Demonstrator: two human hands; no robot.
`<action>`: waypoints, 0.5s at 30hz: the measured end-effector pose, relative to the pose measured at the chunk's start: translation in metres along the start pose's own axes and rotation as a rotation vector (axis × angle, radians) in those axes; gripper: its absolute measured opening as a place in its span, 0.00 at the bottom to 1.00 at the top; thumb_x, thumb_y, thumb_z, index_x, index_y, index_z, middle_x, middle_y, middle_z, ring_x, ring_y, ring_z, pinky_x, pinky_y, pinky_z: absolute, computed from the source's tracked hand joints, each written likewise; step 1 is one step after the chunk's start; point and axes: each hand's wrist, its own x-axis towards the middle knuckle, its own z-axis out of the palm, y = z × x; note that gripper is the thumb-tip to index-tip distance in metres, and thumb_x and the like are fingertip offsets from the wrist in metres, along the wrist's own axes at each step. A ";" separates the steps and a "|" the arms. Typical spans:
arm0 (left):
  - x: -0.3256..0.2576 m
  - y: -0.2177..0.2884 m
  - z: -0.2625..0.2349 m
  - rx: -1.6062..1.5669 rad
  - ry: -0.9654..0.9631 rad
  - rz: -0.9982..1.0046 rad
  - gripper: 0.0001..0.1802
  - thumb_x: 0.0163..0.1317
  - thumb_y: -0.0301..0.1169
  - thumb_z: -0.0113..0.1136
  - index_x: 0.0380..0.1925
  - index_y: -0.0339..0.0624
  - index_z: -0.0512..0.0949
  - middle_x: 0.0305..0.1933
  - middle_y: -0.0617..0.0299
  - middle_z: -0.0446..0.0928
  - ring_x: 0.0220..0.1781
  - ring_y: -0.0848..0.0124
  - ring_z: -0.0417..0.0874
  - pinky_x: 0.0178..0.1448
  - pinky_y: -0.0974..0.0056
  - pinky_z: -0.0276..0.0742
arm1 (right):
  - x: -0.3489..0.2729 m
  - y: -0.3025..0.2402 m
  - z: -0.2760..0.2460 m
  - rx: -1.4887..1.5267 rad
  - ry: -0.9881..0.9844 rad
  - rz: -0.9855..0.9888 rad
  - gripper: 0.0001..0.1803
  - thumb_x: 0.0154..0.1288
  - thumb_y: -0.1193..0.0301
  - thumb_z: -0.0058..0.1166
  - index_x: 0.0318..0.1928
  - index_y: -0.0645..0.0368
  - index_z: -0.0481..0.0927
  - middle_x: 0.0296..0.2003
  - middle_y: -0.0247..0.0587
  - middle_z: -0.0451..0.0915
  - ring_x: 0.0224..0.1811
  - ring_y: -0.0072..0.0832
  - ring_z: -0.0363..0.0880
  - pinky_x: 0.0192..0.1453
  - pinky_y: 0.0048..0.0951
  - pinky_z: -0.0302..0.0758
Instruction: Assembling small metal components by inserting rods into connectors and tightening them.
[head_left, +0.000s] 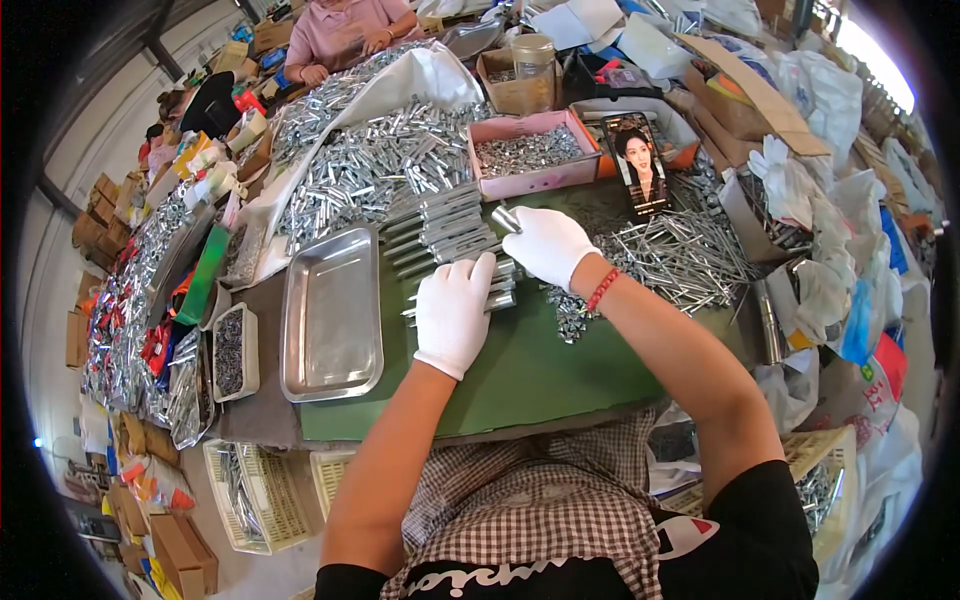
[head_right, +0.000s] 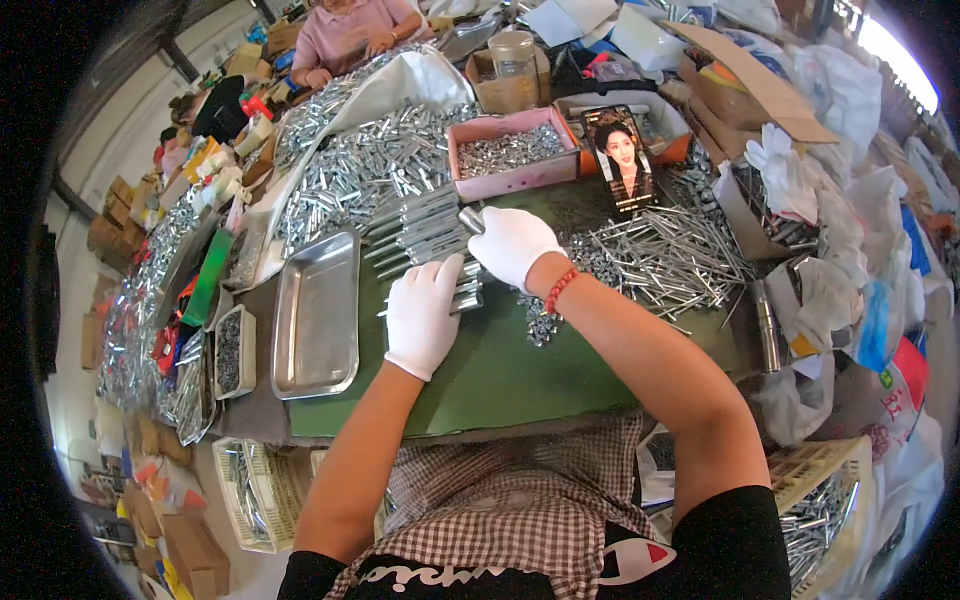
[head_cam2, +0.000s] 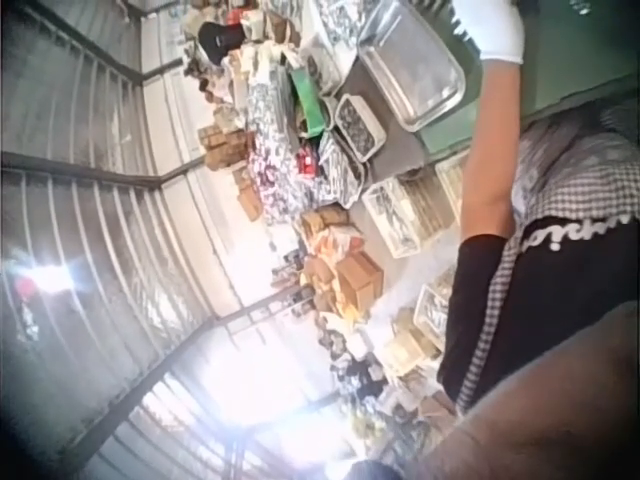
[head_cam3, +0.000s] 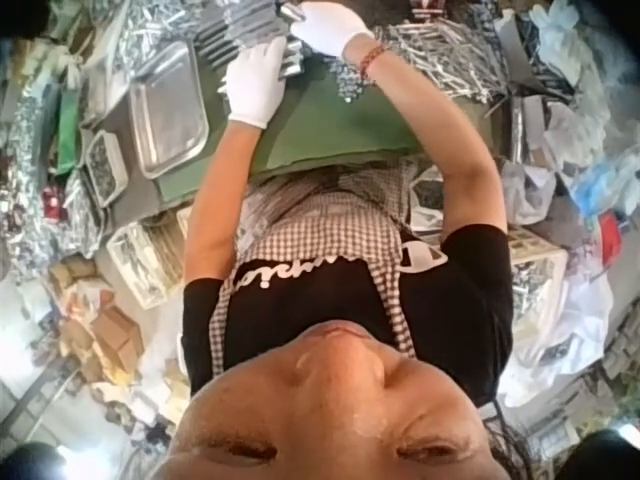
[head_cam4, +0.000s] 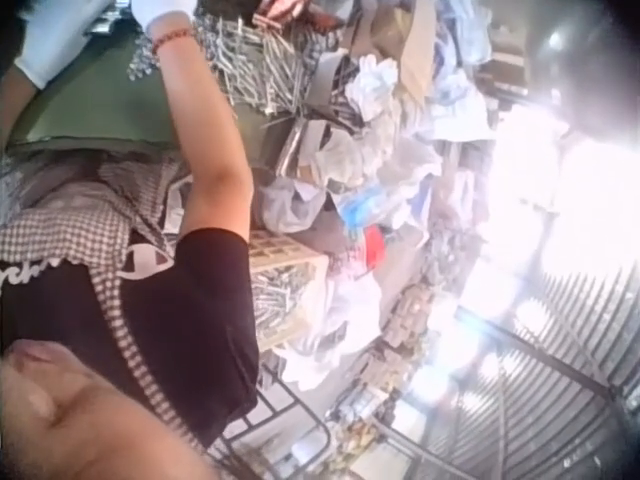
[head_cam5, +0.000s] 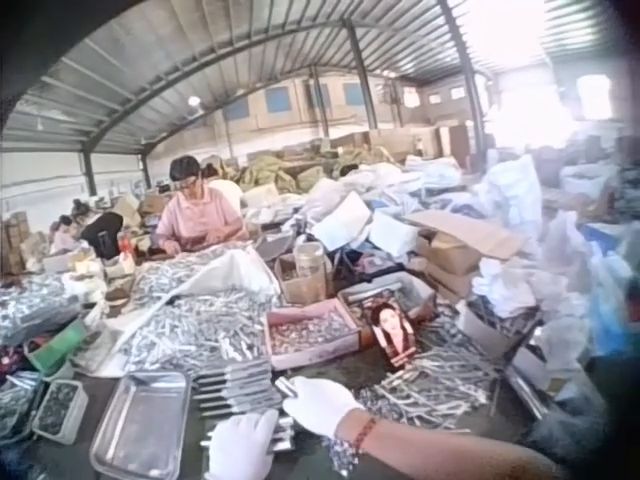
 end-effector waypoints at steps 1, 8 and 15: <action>-0.001 0.001 0.001 0.011 0.006 -0.011 0.25 0.47 0.24 0.65 0.48 0.45 0.73 0.35 0.60 0.75 0.41 0.59 0.80 0.41 0.55 0.75 | -0.001 0.000 0.003 0.055 0.002 -0.029 0.14 0.63 0.63 0.47 0.39 0.61 0.76 0.30 0.54 0.80 0.33 0.48 0.81 0.43 0.47 0.77; 0.002 -0.005 0.001 -0.046 0.080 -0.041 0.31 0.46 0.21 0.64 0.56 0.43 0.73 0.49 0.57 0.77 0.54 0.55 0.78 0.55 0.53 0.73 | -0.016 0.001 0.000 0.079 0.107 -0.026 0.16 0.64 0.61 0.47 0.42 0.61 0.76 0.35 0.57 0.82 0.42 0.55 0.81 0.49 0.53 0.75; 0.002 -0.007 -0.012 -0.116 -0.068 -0.017 0.50 0.39 0.51 0.78 0.63 0.41 0.70 0.60 0.55 0.73 0.63 0.54 0.74 0.65 0.51 0.69 | -0.081 0.002 -0.015 0.305 0.216 -0.028 0.17 0.67 0.63 0.50 0.51 0.60 0.77 0.29 0.52 0.82 0.31 0.45 0.83 0.38 0.42 0.78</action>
